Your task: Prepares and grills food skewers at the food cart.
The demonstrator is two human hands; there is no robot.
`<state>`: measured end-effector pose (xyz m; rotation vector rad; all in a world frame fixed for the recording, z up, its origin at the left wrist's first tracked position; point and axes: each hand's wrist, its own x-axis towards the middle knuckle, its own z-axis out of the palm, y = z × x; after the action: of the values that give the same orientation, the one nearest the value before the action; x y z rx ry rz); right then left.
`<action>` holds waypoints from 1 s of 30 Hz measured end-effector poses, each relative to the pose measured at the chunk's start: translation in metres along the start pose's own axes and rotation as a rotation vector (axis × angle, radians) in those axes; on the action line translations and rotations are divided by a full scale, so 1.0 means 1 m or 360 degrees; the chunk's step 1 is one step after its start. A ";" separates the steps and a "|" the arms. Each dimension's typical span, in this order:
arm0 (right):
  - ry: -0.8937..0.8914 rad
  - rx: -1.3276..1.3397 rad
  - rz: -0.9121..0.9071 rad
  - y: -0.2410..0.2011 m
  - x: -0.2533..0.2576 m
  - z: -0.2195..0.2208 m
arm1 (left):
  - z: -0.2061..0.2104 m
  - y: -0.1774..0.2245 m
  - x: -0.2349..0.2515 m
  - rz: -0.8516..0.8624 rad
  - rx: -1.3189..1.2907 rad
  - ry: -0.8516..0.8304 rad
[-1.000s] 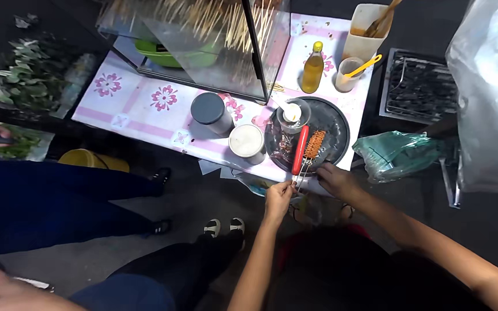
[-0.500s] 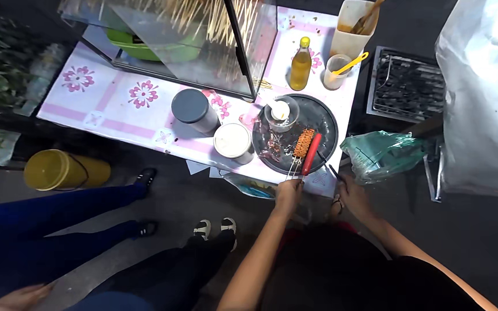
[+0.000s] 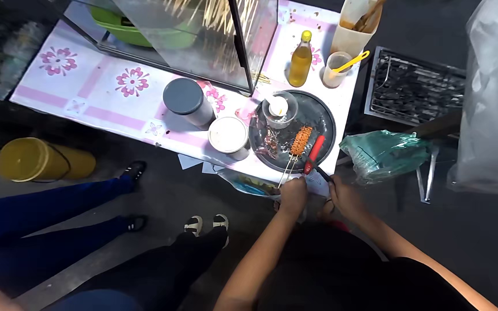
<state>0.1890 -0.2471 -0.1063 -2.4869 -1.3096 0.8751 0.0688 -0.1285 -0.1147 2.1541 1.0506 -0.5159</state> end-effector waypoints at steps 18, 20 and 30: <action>-0.0535 0.1554 0.0377 0.061 -0.027 -0.034 | 0.001 -0.009 0.007 -0.0018 -0.0079 0.0067; -0.0582 0.1390 0.0456 0.089 -0.042 -0.045 | -0.002 -0.007 0.007 -0.0051 -0.0038 0.0066; -0.0405 0.0491 0.0404 0.186 -0.020 -0.027 | -0.003 0.007 -0.005 -0.0257 0.0247 0.0203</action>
<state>0.3236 -0.3701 -0.1556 -2.3819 -0.8478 1.3747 0.0711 -0.1322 -0.1071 2.2736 1.3005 -0.5569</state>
